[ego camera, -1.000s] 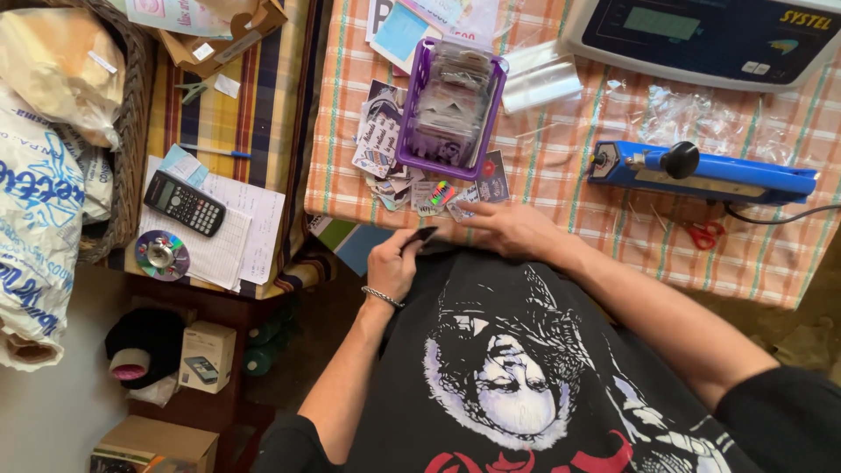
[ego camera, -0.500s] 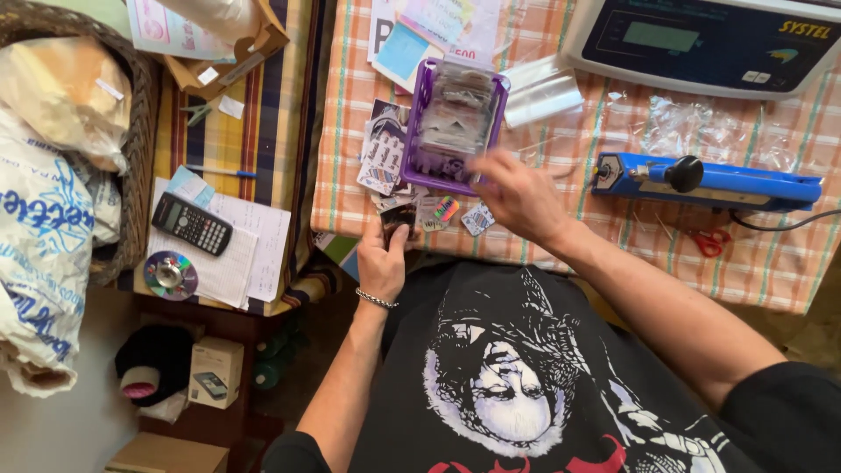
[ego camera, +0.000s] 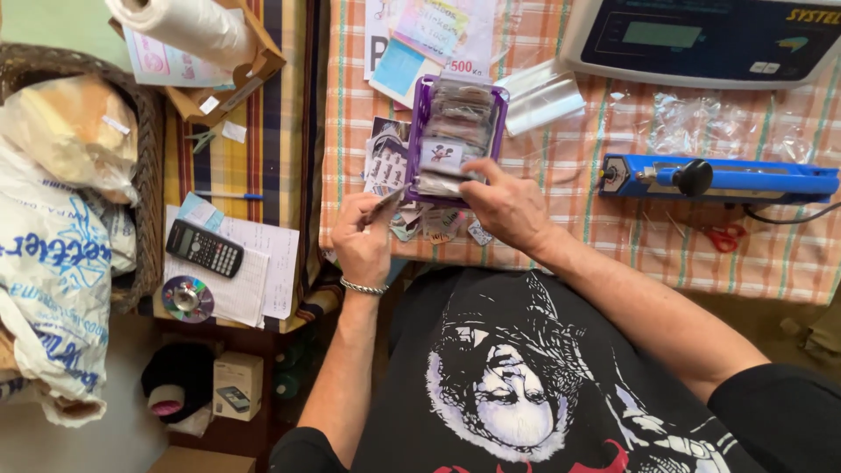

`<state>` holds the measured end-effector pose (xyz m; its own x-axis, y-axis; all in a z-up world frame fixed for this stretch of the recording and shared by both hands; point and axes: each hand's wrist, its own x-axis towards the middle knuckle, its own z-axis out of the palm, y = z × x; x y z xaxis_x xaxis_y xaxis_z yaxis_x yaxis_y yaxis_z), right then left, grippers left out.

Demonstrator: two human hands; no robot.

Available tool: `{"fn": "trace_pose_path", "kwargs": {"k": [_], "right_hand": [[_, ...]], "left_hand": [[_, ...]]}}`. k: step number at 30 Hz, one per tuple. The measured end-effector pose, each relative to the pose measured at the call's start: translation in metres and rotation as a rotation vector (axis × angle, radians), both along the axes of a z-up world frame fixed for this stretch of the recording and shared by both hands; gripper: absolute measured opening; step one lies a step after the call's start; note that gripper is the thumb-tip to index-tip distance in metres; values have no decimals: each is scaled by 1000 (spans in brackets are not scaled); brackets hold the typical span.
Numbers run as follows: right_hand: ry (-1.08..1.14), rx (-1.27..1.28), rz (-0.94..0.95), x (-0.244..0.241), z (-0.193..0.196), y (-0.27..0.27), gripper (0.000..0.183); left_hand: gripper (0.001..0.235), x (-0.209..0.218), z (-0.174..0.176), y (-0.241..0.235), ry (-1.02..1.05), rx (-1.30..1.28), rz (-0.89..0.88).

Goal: Cutting small cards, placing them into plastic bags, and sealing them with a heat sealer

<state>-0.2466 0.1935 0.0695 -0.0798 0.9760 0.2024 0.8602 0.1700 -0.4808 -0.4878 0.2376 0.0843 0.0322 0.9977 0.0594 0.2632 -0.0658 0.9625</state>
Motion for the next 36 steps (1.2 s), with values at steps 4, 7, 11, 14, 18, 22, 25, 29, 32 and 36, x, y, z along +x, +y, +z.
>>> {"fn": "trace_pose_path", "kwargs": {"k": [4, 7, 11, 14, 18, 22, 25, 29, 32, 36], "right_hand": [[-72, -23, -15, 3, 3, -2, 6], [-36, -29, -13, 1, 12, -1, 6], [-79, 102, -38, 3, 13, 1, 4], [-163, 157, -69, 3, 1, 0, 16], [-199, 119, -87, 3, -9, -1, 35], [-64, -154, 7, 4, 13, 4, 31], [27, -193, 28, 5, 13, 0, 29], [67, -232, 41, 5, 41, 3, 14], [-7, -154, 35, 7, 15, -2, 15], [19, -168, 23, 7, 20, -1, 17]], "left_hand": [[16, 7, -2, 24, 15, 61, -50], [14, 12, -2, 42, 11, 75, -89], [10, 19, -6, 59, 14, 49, -152], [10, 31, 11, 63, 12, 41, -190], [11, 38, 13, 61, 14, 48, -210], [9, 39, 14, 58, -19, -11, -232], [8, 39, 14, 59, -34, -33, -222], [9, 38, 13, 67, 2, -2, -229], [9, 41, 12, 73, 12, -10, -264], [8, 46, 11, 76, 7, -18, -305]]}}
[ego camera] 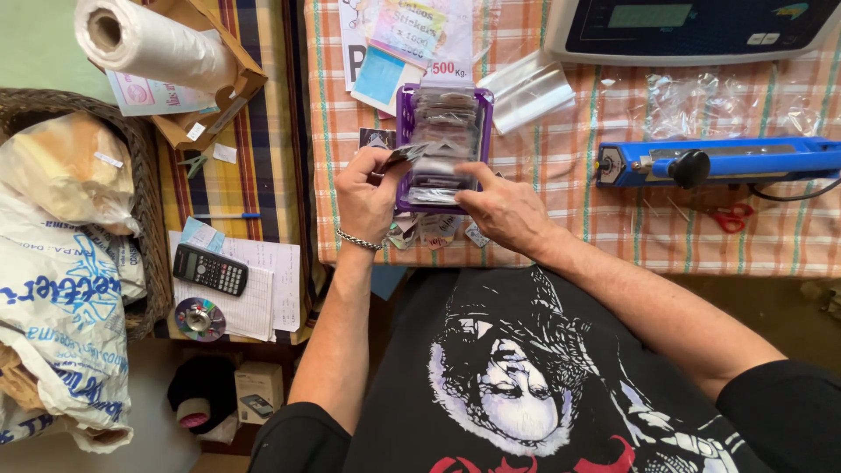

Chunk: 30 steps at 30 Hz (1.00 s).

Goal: Cutting small cards, placing them into plastic bags, and sealing them with a heat sealer

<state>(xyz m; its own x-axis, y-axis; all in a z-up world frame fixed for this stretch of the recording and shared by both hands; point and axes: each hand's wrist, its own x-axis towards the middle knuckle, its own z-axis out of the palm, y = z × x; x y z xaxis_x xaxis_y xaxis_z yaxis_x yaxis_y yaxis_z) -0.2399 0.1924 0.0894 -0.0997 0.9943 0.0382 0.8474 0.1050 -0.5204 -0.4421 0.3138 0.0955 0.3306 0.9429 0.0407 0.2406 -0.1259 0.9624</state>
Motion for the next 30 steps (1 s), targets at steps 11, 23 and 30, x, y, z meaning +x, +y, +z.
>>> {"fn": "trace_pose_path", "kwargs": {"k": [11, 23, 30], "right_hand": [[-72, 58, 97, 4, -6, -4, 15], [-86, 37, 101, 5, -10, -4, 17], [-57, -11, 109, 5, -10, -2, 15]], "left_hand": [[10, 4, -5, 8, 164, 95, -158], [13, 15, -61, 16, 844, 466, -572], [27, 6, -56, 16, 805, 524, -499]]}}
